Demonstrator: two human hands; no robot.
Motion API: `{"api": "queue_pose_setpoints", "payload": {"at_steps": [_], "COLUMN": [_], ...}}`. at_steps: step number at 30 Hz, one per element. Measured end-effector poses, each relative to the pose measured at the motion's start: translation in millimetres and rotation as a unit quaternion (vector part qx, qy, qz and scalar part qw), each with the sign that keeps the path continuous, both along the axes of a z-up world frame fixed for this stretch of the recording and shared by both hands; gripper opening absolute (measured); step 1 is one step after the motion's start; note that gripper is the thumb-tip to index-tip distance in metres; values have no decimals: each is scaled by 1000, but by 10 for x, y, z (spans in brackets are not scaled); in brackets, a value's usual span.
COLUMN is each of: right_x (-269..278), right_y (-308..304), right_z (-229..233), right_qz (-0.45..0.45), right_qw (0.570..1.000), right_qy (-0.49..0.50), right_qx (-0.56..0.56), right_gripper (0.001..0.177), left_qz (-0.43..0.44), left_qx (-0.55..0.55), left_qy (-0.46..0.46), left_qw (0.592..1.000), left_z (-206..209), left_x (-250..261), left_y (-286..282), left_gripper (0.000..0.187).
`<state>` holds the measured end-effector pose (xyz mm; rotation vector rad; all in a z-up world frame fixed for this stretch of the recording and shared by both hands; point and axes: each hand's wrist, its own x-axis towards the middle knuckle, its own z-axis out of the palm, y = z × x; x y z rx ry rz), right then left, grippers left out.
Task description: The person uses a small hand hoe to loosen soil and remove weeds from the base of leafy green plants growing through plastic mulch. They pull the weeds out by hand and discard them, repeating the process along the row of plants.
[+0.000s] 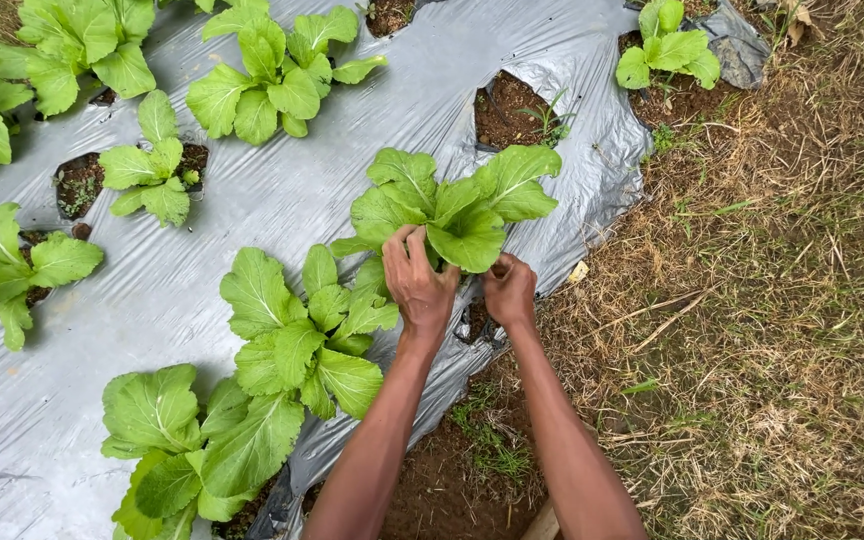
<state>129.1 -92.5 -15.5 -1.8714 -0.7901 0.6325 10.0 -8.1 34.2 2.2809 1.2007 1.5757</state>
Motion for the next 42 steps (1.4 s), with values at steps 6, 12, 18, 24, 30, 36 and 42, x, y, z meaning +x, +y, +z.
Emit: {"api": "queue_pose_setpoints", "payload": {"at_steps": [6,12,18,24,30,36,42], "right_x": [16,29,-251,-155,-181,-28,25], "right_y": [-533,-236,-45,356,241,132,-399], "right_z": [934,442,-189,-1633,-1192,-677,-174], "right_qz": [337,120,-6,-98,-73,-35,119], "right_qw": [908,991,999,993,997,998,975], "right_qy": [146,35,-35,-50,-2,59,186], "right_qx": [-204,-51,13,46,30,13,24], "right_gripper": [23,20,28,40,42,46,40], "left_qz": [2,-11,-15,-23,-26,-37,-56], "left_qx": [-18,-9,-10,-12,-25,-43,-61], "left_qy": [1,2,-4,-3,4,11,44], "left_qw": [1000,1000,1000,1000,999,998,996], "left_z": [96,25,60,97,257,-85,155], "left_x": [-16,-25,-47,-74,-89,-74,-133], "left_y": [76,47,-16,-48,-159,-108,-278], "left_gripper": [41,46,41,40,40,37,47]}}
